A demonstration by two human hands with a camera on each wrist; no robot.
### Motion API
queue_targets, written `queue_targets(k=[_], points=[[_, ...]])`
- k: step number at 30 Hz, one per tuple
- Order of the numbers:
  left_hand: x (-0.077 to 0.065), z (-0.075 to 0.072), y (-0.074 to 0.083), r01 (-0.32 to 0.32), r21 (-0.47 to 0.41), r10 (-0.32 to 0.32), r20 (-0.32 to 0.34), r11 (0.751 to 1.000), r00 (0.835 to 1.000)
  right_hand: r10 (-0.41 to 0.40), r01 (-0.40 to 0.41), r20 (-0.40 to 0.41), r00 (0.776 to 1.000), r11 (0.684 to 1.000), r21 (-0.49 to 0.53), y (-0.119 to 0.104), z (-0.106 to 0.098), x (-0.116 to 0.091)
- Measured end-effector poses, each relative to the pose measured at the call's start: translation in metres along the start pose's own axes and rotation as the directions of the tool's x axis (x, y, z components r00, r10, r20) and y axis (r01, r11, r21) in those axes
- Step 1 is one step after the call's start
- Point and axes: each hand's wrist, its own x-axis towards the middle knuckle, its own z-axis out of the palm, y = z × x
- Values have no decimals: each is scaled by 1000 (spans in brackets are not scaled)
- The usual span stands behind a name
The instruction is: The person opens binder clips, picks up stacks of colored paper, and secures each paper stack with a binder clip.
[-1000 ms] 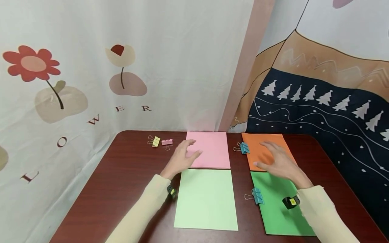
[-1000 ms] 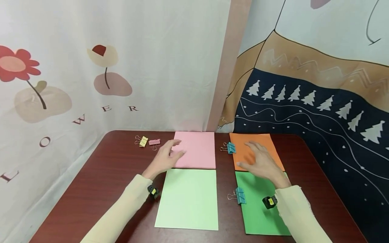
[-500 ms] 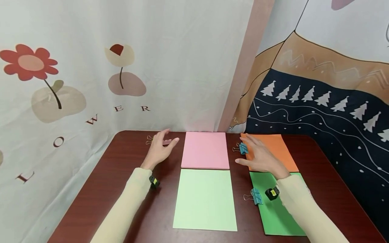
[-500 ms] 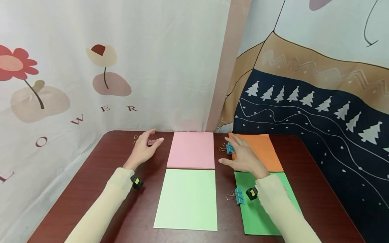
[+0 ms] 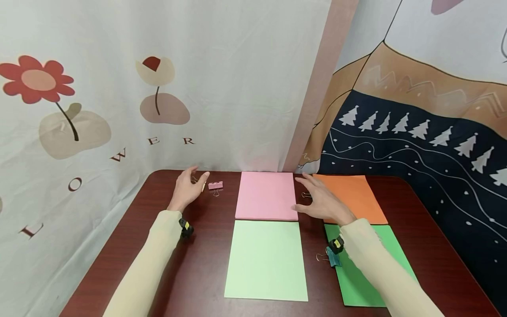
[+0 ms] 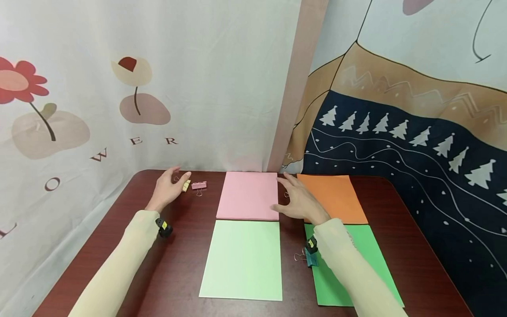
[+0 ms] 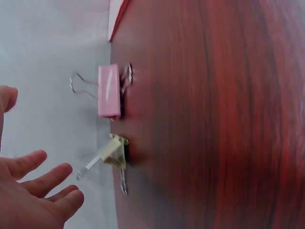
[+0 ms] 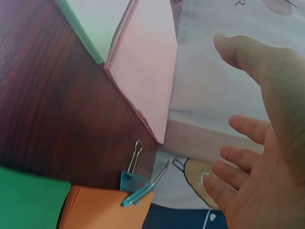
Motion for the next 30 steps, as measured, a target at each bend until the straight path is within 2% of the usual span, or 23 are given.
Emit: queue_targets(k=[7,11,21,30], points=[[7,-6,-10,109,10,-110,35,994,993,7,-7,36,999,1000,-14,-10,10,17],[10,-6,-12,149,20,-149,52,989,987,33,-33,57,998,999,1,-15,17,25],[14,-5,-11,158,97,-162,34,983,986,62,-64,109,992,998,16,-13,43,43],[18,3,-5,188,150,-186,-29,971,982,148,-140,108,983,987,-80,-15,63,51]])
